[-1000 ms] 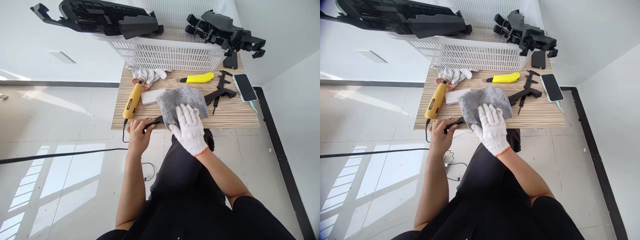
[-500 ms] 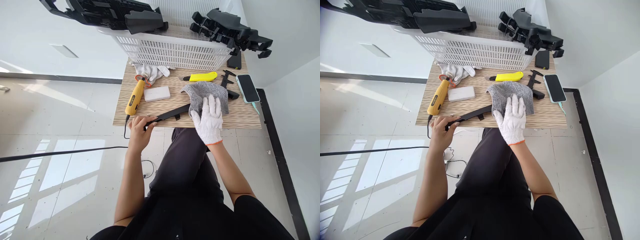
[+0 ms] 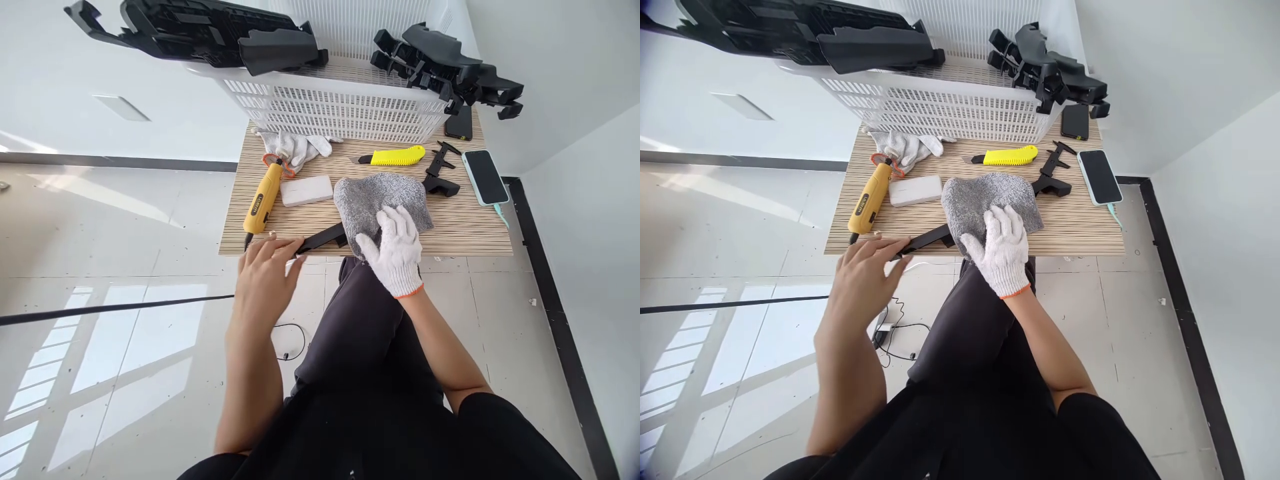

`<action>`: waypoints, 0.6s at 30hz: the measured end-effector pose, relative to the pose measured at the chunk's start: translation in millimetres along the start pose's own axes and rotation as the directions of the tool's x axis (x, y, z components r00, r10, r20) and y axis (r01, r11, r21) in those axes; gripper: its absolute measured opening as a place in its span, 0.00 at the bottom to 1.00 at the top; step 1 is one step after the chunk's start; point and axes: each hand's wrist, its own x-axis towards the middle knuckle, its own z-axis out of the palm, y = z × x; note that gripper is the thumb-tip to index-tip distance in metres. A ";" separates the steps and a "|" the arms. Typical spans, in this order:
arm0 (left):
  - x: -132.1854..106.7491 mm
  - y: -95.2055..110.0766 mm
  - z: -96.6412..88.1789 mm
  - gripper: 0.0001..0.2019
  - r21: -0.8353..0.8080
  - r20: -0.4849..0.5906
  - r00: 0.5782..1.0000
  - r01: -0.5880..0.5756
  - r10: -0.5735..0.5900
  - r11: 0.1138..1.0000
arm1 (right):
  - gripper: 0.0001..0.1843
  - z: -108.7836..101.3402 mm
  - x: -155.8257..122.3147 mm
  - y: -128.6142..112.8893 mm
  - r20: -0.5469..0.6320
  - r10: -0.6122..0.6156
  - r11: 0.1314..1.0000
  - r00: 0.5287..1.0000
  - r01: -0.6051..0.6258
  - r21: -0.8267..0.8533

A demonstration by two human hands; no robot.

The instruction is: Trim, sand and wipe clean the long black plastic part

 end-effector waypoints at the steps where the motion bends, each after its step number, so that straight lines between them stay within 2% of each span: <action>1: -1.3 11.2 1.1 0.24 0.062 0.014 1.000 -0.008 0.007 0.998 | 0.32 2.0 -1.0 -0.6 -0.021 -0.007 1.000 1.000 0.007 0.004; 4: 2.9 45.9 14.6 0.33 0.112 0.036 0.998 -0.054 0.050 0.992 | 0.31 3.5 -4.1 -1.3 -0.062 -0.004 1.000 0.998 0.005 0.017; 8: 25.5 77.2 33.8 0.26 0.091 -0.005 0.995 -0.097 0.098 0.991 | 0.28 -1.9 -7.1 1.5 -0.038 0.003 0.998 0.999 -0.001 0.057; 13: 50.7 87.4 43.4 0.21 0.052 -0.039 0.991 -0.127 0.129 0.990 | 0.33 -4.2 -8.8 1.5 0.063 -0.172 0.983 0.983 0.167 0.073; 18: 56.6 84.5 52.7 0.21 0.034 -0.084 0.988 -0.123 0.126 0.992 | 0.38 -1.5 -5.3 -2.2 0.118 -0.157 0.987 0.980 0.161 -0.018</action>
